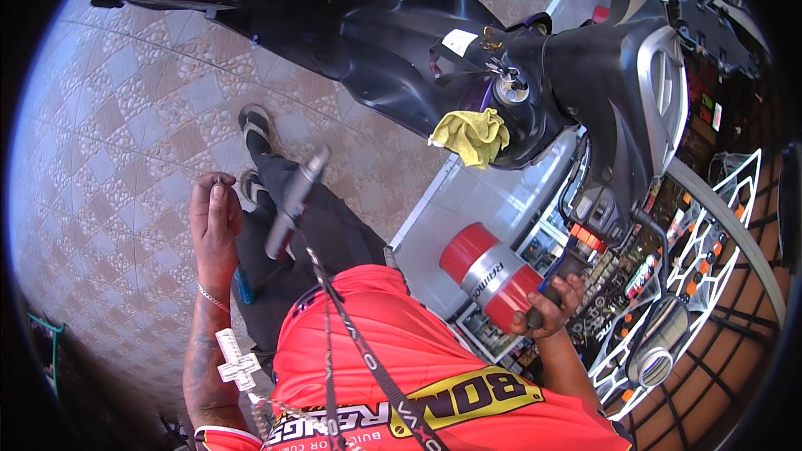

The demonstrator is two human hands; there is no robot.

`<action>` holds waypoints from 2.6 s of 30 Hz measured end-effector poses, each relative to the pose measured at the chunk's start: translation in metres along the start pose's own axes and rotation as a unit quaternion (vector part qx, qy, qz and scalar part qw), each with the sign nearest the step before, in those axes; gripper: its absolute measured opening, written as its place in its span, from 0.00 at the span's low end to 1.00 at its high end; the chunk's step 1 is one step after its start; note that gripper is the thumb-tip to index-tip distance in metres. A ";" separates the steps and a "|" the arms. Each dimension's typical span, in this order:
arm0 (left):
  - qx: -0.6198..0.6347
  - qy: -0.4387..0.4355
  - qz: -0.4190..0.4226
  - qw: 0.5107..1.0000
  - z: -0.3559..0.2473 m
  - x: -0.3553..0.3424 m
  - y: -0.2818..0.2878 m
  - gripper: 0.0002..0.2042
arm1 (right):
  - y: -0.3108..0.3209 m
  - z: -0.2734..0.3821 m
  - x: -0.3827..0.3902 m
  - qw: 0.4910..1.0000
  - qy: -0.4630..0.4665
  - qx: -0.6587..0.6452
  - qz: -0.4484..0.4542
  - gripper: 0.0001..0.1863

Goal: The person uses a screwdriver to remove screws from the front fairing of a purple scooter, then removes the fairing and sets it aside. The person then walks to a tool cart and picks up a T-handle wrench.

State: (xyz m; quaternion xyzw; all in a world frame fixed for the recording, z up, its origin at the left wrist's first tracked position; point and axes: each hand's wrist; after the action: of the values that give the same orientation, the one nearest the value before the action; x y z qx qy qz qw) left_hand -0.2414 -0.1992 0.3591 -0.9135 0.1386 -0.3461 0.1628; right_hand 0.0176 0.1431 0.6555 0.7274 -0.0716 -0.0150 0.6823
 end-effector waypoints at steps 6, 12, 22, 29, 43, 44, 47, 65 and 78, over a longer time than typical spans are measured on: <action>-0.048 0.081 0.065 0.993 -0.034 -0.057 -0.029 0.10 | 0.012 0.013 -0.003 0.997 -0.030 0.048 0.057 0.13; -0.041 0.227 0.157 0.960 -0.023 -0.108 -0.014 0.11 | 0.035 0.022 -0.021 0.976 -0.029 0.134 0.171 0.15; -0.087 0.287 0.211 0.930 -0.015 -0.136 0.018 0.05 | 0.038 0.039 -0.025 0.952 -0.063 0.200 0.221 0.14; -0.029 0.314 0.225 0.922 -0.014 -0.132 0.029 0.07 | 0.028 0.043 -0.019 0.966 -0.109 0.169 0.165 0.11; -0.031 0.276 0.279 0.919 -0.037 -0.125 0.044 0.05 | 0.020 0.058 -0.035 0.969 -0.154 0.133 0.142 0.10; -0.036 0.269 0.281 0.920 -0.039 -0.126 0.046 0.05 | 0.020 0.059 -0.035 0.969 -0.150 0.142 0.139 0.10; -0.041 0.257 0.273 0.926 -0.043 -0.128 0.052 0.05 | 0.021 0.059 -0.035 0.964 -0.161 0.154 0.145 0.10; -0.041 0.267 0.223 0.937 -0.007 -0.140 0.069 0.07 | 0.028 0.049 -0.026 0.957 -0.116 0.193 0.181 0.10; -0.027 0.340 0.205 0.917 0.009 -0.153 0.068 0.06 | 0.040 0.037 -0.026 0.962 -0.085 0.148 0.213 0.13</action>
State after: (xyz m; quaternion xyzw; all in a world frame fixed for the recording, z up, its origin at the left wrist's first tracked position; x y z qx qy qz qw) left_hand -0.3554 -0.2034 0.2362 -0.6961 0.3791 -0.5913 0.1489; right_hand -0.0158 0.1077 0.6909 0.7845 -0.2840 0.0798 0.5455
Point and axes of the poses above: each hand's wrist, its own x-axis away from the middle knuckle, its own y-axis out of the back of the hand, z = x × y, and after that the axes turned 6 degrees about -y, right-handed
